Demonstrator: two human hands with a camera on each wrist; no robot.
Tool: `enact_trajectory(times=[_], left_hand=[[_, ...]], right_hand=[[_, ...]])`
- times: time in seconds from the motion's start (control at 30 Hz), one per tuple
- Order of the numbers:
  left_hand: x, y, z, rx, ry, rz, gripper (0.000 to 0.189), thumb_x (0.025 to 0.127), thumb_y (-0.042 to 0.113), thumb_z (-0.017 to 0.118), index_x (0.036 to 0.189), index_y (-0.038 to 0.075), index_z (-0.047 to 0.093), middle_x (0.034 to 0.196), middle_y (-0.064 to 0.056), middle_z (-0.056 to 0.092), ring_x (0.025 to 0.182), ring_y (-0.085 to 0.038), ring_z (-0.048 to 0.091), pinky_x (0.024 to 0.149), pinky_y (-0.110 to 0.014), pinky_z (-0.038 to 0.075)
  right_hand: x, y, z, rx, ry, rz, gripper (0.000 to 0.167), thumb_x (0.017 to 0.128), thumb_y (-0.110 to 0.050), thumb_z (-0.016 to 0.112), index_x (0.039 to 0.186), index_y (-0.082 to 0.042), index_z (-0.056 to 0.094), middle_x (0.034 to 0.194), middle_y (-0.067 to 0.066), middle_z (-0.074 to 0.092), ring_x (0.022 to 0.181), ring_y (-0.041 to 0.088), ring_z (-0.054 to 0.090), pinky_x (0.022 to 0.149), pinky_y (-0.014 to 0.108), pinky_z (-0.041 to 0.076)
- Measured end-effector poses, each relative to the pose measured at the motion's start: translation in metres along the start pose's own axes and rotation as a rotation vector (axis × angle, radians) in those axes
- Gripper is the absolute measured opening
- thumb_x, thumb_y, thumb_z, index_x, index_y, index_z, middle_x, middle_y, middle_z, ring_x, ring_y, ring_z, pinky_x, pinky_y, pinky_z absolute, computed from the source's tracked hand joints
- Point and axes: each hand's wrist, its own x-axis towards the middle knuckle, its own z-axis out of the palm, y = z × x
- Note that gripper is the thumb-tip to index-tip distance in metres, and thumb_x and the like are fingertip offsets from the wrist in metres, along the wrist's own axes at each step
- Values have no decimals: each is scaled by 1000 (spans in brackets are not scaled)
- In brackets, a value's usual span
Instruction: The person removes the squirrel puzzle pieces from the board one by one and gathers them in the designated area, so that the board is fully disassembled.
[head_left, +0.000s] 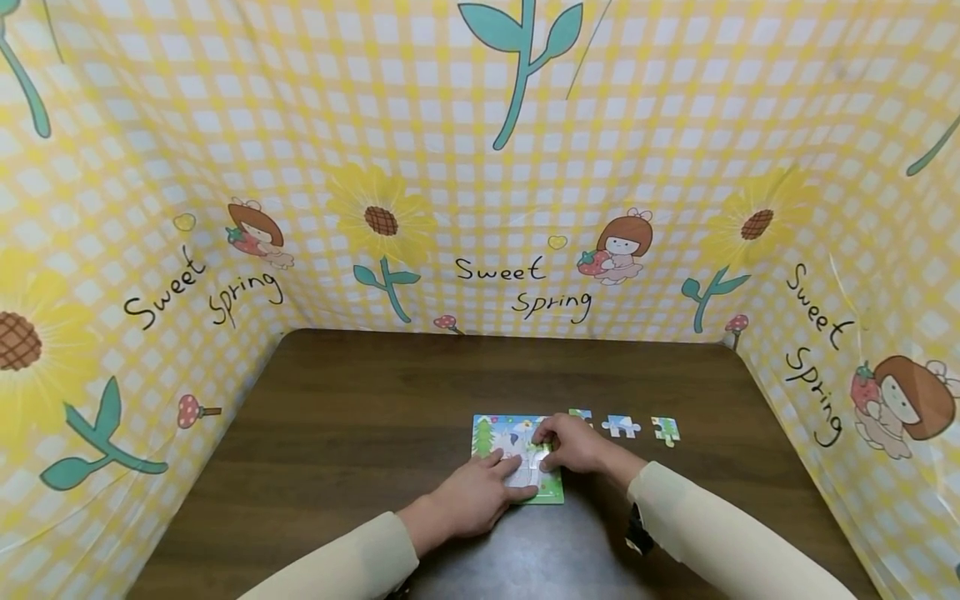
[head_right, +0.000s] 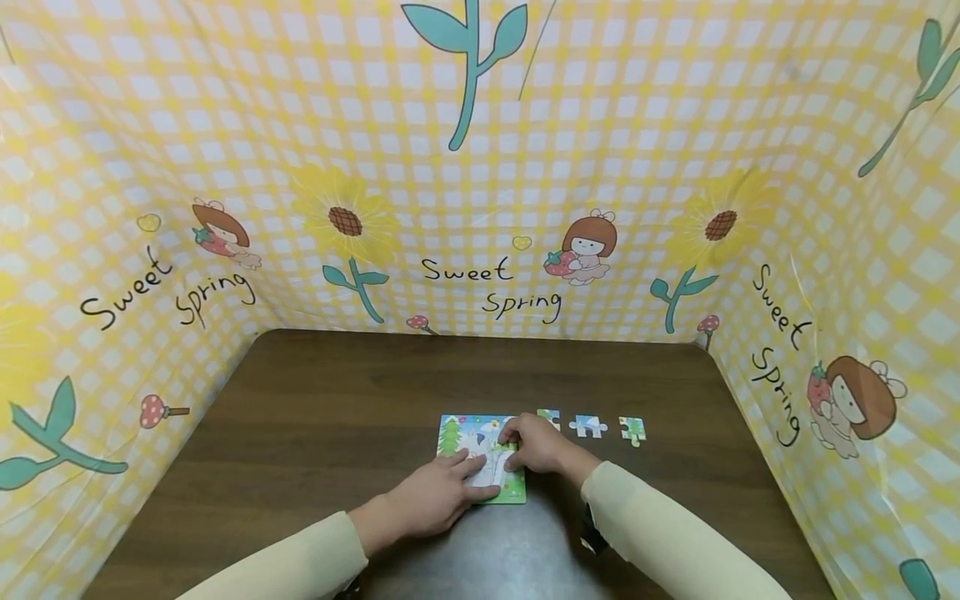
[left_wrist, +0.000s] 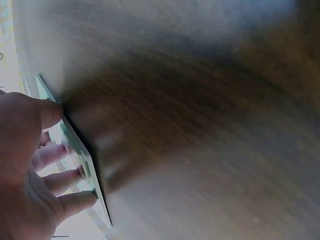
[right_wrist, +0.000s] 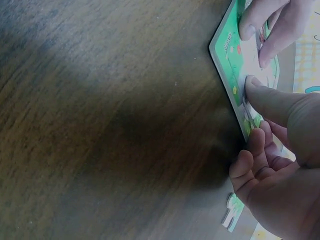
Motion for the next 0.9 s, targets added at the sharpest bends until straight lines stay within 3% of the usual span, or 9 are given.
enact_trajectory(times=[0.27, 0.5, 0.9], left_hand=[[-1, 3, 0, 21, -3, -2, 46, 106, 32, 53, 148, 52, 49, 158, -5, 47, 139, -37, 51, 104, -51, 51], [-5, 2, 0, -41, 13, -8, 47, 108, 30, 51, 150, 50, 48, 157, -10, 45, 142, -38, 47, 108, -51, 48], [-5, 5, 3, -29, -33, -40, 51, 108, 26, 50, 151, 51, 44, 163, -7, 40, 148, -35, 41, 108, -52, 47]], right_hand=[[0, 1, -2, 20, -13, 1, 29, 77, -7, 89, 100, -7, 72, 90, 3, 68, 76, 12, 55, 69, 29, 48], [-5, -1, -2, 25, 8, -8, 27, 81, -7, 87, 103, -8, 71, 91, 2, 66, 77, 14, 55, 71, 30, 49], [-9, -4, -10, 27, 52, 27, 5, 91, -8, 76, 94, -12, 76, 84, -7, 70, 74, 8, 57, 71, 27, 49]])
